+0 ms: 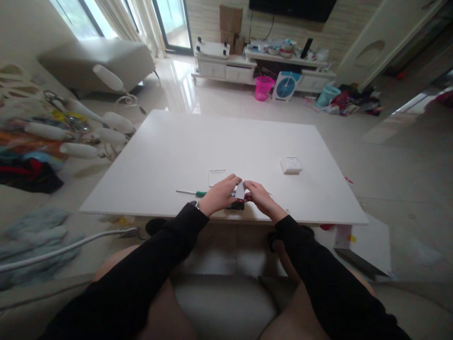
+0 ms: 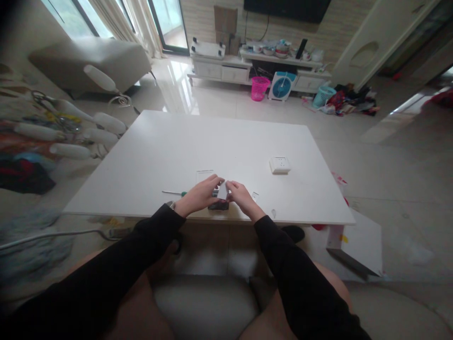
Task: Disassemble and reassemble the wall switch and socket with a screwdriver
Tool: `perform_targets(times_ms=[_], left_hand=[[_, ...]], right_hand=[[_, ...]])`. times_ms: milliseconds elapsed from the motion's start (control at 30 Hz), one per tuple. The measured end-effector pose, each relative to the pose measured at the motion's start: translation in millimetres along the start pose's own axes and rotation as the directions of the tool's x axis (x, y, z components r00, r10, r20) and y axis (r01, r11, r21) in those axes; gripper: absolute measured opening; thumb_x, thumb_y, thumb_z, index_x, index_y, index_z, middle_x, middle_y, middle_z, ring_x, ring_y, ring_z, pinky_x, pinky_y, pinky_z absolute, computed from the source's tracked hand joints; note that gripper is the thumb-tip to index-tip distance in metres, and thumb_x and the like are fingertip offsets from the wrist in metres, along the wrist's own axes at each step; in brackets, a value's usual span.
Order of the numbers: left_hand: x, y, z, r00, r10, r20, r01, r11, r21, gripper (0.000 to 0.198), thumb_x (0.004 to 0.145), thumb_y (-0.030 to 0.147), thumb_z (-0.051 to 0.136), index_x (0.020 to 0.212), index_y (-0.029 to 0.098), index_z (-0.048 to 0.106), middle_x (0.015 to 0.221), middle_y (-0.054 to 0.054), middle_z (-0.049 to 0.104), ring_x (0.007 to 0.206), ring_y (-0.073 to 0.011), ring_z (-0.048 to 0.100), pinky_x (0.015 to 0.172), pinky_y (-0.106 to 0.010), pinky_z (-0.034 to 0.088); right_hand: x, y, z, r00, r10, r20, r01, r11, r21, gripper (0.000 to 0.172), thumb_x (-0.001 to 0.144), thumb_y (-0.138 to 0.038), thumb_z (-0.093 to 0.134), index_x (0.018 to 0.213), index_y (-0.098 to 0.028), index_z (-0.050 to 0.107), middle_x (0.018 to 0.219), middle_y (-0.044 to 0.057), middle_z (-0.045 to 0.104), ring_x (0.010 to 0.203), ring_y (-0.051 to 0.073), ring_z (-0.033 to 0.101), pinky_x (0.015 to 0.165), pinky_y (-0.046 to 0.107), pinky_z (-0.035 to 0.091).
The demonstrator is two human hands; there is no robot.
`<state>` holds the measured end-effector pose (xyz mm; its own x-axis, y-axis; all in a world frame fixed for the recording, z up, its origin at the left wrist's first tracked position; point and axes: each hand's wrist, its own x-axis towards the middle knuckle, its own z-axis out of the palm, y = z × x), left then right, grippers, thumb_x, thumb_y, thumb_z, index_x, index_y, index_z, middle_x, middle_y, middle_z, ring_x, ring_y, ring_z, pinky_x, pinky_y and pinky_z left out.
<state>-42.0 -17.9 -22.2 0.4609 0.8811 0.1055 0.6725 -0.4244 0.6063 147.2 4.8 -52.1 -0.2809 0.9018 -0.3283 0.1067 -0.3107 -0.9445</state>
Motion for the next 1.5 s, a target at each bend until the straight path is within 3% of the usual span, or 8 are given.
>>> perform_targets(times_ms=[100,167,267,533,667,867,1067,1500], left_hand=[[2.7,1.3,-3.6,0.998,-0.055,-0.019,0.056,0.998,0.012,0.045,0.082,0.015,0.074,0.124,0.018,0.056,0.12,-0.01,0.061,0.101,-0.0245,0.068,0.089,-0.039,0.058],[4.7,1.3,-4.8,0.997,-0.07,-0.028,0.071,0.997,0.024,0.045,0.082,0.015,0.074,0.123,0.017,0.057,0.118,-0.01,0.061,0.1,-0.0249,0.068,0.089,-0.04,0.057],[6.0,0.6,-4.9,0.998,-0.059,-0.02,0.059,0.998,0.016,0.043,0.082,0.017,0.074,0.122,0.016,0.058,0.115,-0.01,0.062,0.101,-0.0251,0.067,0.091,-0.04,0.056],[4.3,-2.6,-1.2,0.999,-0.032,0.02,0.033,0.999,-0.025,0.042,0.079,0.019,0.076,0.118,0.015,0.06,0.111,-0.01,0.064,0.106,-0.0263,0.066,0.094,-0.039,0.055],[4.5,-7.2,2.2,0.997,-0.056,0.053,0.058,0.997,-0.047,0.058,0.076,0.02,0.08,0.128,0.015,0.055,0.116,-0.011,0.065,0.109,-0.0266,0.065,0.097,-0.038,0.055],[-4.0,-21.9,16.1,0.956,-0.184,0.227,0.126,0.961,0.248,0.089,0.062,0.032,0.096,0.137,0.013,0.05,0.134,-0.019,0.059,0.126,-0.037,0.057,0.106,-0.045,0.049],[-7.0,-27.2,24.2,0.945,-0.192,0.265,0.088,0.929,0.359,0.055,0.074,0.027,0.088,0.118,0.015,0.057,0.125,-0.015,0.063,0.117,-0.0302,0.062,0.101,-0.039,0.051],[-4.9,-26.6,24.0,0.944,-0.217,0.25,0.115,0.923,0.366,0.052,0.071,0.025,0.09,0.114,0.018,0.061,0.118,-0.013,0.068,0.115,-0.0311,0.065,0.095,-0.038,0.053]], right_hand=[[-2.0,-3.3,-3.9,0.959,-0.264,-0.105,0.232,0.94,-0.25,0.037,0.079,-0.033,0.071,0.113,-0.022,0.061,0.117,0.008,0.068,0.088,0.019,0.07,0.075,0.034,0.059],[-4.9,-6.1,-6.8,0.896,-0.443,-0.01,0.405,0.828,-0.389,0.05,0.071,-0.024,0.075,0.12,-0.023,0.061,0.127,0.01,0.066,0.108,0.024,0.068,0.085,0.038,0.06],[-9.9,-9.8,-10.2,0.84,-0.518,0.16,0.528,0.713,-0.462,0.055,0.071,-0.021,0.076,0.124,-0.022,0.063,0.126,0.01,0.068,0.115,0.026,0.066,0.094,0.042,0.058],[-15.3,-14.4,-14.2,0.858,-0.451,0.245,0.503,0.643,-0.577,0.06,0.074,-0.021,0.081,0.132,-0.02,0.066,0.126,0.013,0.072,0.115,0.029,0.068,0.102,0.047,0.054],[-12.4,-13.5,-19.0,0.842,-0.452,0.294,0.524,0.556,-0.645,0.065,0.074,-0.022,0.083,0.136,-0.019,0.065,0.126,0.014,0.073,0.115,0.03,0.069,0.104,0.047,0.052],[-8.3,-2.0,-26.0,0.889,-0.316,0.331,0.446,0.434,-0.783,0.056,0.073,-0.022,0.085,0.126,-0.013,0.068,0.122,0.016,0.072,0.113,0.031,0.067,0.102,0.045,0.051],[-7.0,4.6,-18.7,0.894,-0.231,0.385,0.444,0.328,-0.834,0.047,0.074,-0.021,0.085,0.119,-0.015,0.071,0.114,0.011,0.067,0.104,0.026,0.063,0.093,0.037,0.051],[2.4,-5.4,-8.9,0.886,-0.144,0.442,0.463,0.2,-0.863,0.034,0.081,-0.031,0.086,0.113,-0.021,0.079,0.118,0.011,0.065,0.107,0.027,0.061,0.087,0.035,0.05]])
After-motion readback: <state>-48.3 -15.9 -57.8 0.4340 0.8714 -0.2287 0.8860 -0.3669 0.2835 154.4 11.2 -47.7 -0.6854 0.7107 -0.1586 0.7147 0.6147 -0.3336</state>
